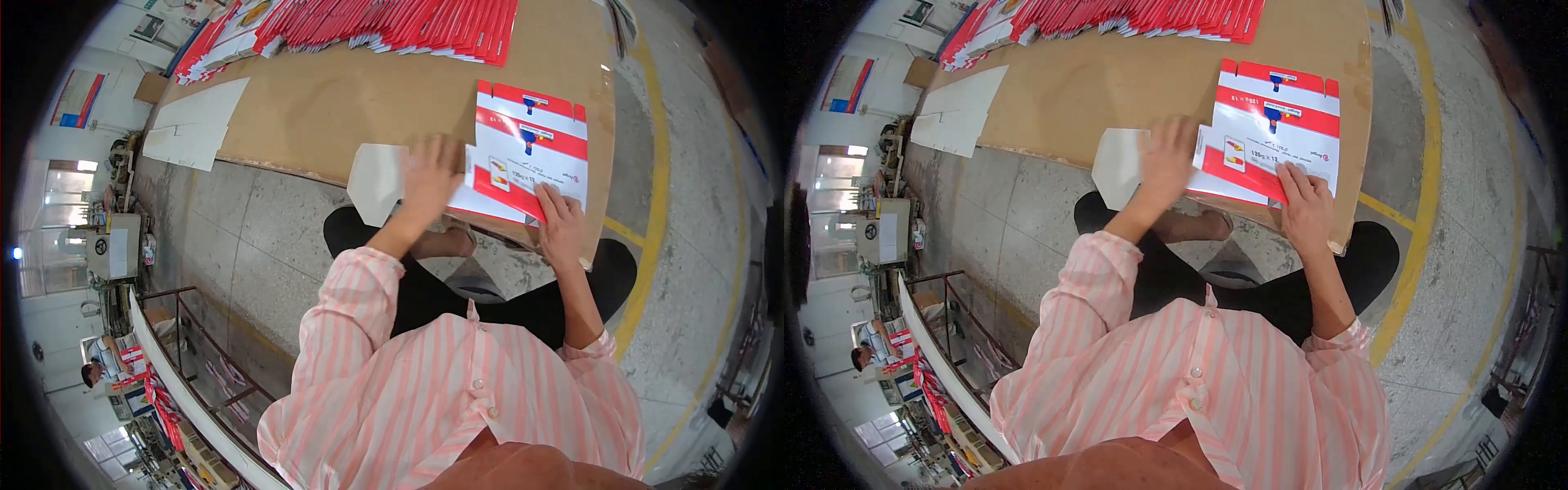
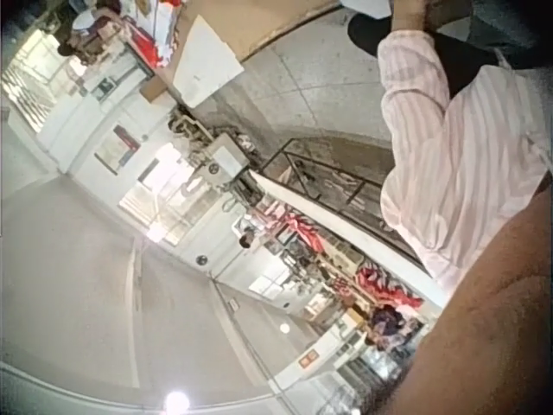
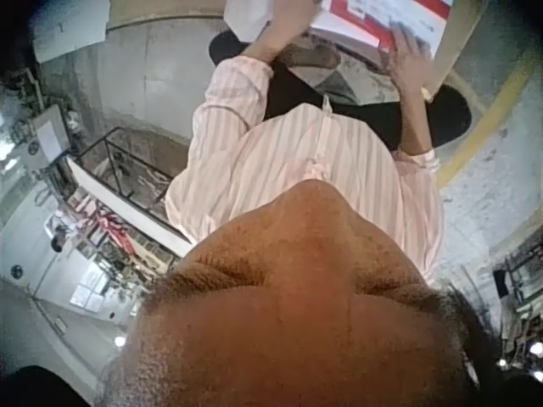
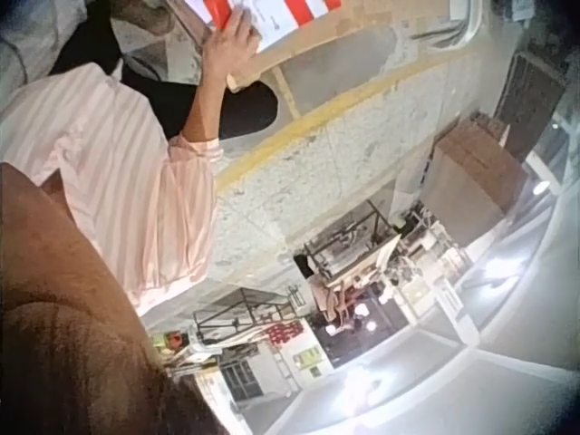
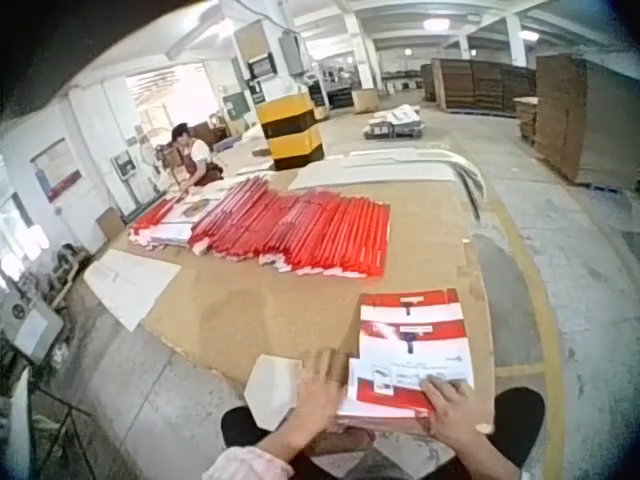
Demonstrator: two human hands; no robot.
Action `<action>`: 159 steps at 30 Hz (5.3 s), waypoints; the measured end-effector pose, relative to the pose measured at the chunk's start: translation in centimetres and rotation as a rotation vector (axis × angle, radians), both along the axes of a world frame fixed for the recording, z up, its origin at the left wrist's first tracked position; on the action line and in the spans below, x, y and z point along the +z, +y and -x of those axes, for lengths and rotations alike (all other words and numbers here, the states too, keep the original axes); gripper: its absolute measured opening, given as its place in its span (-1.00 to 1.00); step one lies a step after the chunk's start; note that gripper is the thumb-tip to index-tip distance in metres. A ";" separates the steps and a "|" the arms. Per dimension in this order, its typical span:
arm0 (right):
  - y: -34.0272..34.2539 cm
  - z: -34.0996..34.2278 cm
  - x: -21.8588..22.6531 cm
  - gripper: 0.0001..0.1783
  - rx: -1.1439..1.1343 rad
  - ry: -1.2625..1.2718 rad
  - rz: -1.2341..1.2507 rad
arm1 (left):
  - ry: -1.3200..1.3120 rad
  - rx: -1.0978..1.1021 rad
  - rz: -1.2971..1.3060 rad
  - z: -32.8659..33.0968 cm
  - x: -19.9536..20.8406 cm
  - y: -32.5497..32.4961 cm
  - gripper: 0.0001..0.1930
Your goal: Organizing and folding paper packets into cardboard folders at a production table.
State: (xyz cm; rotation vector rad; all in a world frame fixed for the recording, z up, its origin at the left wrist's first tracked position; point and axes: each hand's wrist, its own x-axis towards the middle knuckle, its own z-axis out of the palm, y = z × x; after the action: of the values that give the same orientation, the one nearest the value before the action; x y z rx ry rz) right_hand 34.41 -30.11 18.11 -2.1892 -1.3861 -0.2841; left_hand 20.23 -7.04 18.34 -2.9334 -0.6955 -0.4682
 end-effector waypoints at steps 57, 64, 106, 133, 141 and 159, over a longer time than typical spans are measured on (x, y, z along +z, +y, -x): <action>0.9 1.3 0.8 -0.39 -0.003 -0.075 0.384 | 0.157 -0.351 0.365 4.3 1.7 2.1 -0.52; 1.1 1.7 -0.2 -0.41 -0.001 -0.009 0.371 | 0.029 -0.269 0.253 4.1 -2.5 0.9 -0.38; 23.9 -35.5 -3.7 -0.57 -0.398 0.637 -0.155 | -0.287 0.252 0.280 7.5 -3.3 13.3 -0.65; 63.2 -16.2 1.6 0.64 -0.159 1.255 -0.183 | -0.204 0.269 0.342 7.3 -2.3 12.5 -0.59; 66.3 -21.0 -2.4 0.51 0.319 1.376 -0.445 | -0.264 0.204 0.379 6.0 -1.9 12.6 -0.59; 70.9 -16.5 -1.5 0.50 0.396 1.019 -0.389 | -0.187 0.245 0.359 6.8 -1.8 12.7 -0.56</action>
State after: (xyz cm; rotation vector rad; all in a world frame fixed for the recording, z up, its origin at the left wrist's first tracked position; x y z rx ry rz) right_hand 50.88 40.80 16.57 -1.3331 -0.9915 0.5876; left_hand 13.47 5.63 16.51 -3.0867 -1.2677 -0.6584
